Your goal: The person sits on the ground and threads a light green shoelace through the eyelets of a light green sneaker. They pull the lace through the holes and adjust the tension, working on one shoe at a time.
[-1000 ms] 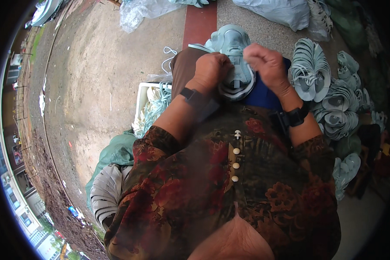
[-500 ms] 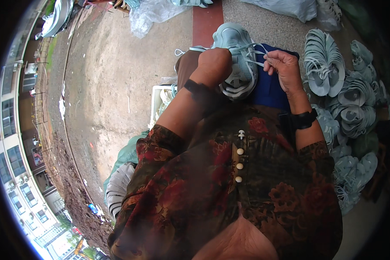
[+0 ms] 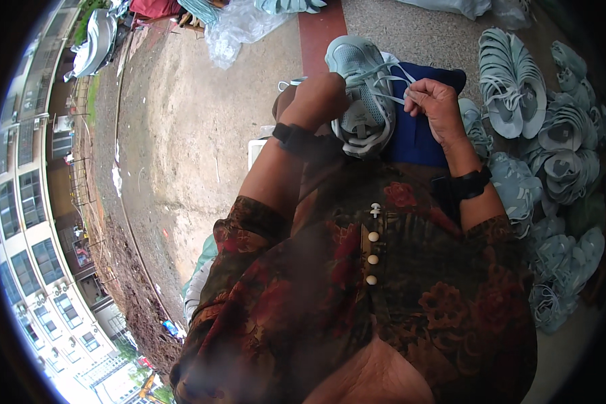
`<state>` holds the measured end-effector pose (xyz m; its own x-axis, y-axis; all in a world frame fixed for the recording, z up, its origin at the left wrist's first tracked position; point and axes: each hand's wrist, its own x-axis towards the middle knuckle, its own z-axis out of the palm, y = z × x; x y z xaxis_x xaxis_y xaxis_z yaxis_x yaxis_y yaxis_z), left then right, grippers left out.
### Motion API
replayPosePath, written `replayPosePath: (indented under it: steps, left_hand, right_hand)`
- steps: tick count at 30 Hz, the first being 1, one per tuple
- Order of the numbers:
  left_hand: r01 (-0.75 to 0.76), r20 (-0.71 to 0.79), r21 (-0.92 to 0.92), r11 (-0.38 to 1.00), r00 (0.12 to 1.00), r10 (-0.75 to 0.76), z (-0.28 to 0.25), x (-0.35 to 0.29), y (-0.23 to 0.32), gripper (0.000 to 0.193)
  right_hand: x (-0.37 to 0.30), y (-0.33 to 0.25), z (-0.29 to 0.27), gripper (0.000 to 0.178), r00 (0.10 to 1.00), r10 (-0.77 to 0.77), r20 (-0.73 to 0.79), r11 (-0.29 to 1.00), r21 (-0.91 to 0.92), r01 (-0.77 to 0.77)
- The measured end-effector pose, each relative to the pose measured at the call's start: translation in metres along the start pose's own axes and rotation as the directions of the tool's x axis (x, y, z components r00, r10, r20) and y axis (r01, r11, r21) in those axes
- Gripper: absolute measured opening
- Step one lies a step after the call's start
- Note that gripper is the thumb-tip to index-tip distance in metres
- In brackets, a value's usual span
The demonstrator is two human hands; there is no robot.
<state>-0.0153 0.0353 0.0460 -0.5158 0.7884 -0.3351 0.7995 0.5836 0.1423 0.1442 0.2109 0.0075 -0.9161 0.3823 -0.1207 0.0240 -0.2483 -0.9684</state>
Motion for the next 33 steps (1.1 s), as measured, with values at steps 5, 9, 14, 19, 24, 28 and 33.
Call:
replayPosePath:
  steps: [5,9,14,19,24,28,33]
  left_hand:
    - [0.155,0.027,-0.054,0.986,0.988,-0.154,-0.018,-0.006,0.023,0.027]
    - [-0.012,0.030,-0.056,0.998,0.999,0.014,0.003,0.012,0.003,0.024]
    - [-0.259,-0.196,-0.639,0.724,0.965,0.172,0.013,-0.006,-0.022,0.009]
    - [-0.215,-0.237,-0.783,0.584,0.971,0.040,0.032,-0.008,-0.022,0.007]
    - [-0.210,-0.271,-0.712,0.670,0.962,0.013,0.029,-0.011,-0.013,0.010]
    - [-0.169,-0.309,-0.626,0.761,0.950,-0.043,0.024,-0.021,-0.010,0.011]
    - [-0.197,-0.457,-0.577,0.792,0.882,-0.114,0.043,-0.016,-0.005,0.009]
  right_hand:
    - [0.002,0.002,-0.002,0.007,1.000,0.014,0.006,0.999,-0.035,-0.014]
    - [0.003,0.002,0.000,0.007,1.000,0.004,0.008,0.998,-0.062,-0.003]
    - [0.001,0.004,0.000,0.007,0.999,-0.029,0.016,1.000,-0.011,0.029]
    - [0.002,0.002,0.002,0.007,0.999,-0.028,0.020,0.999,-0.027,0.029]
    - [0.002,0.006,0.001,0.007,1.000,-0.029,0.008,0.999,-0.034,0.029]
    - [0.001,0.006,0.000,0.007,1.000,-0.024,-0.001,0.999,-0.025,0.024]
    - [0.002,0.005,0.002,0.008,1.000,-0.018,0.015,1.000,-0.010,0.018]
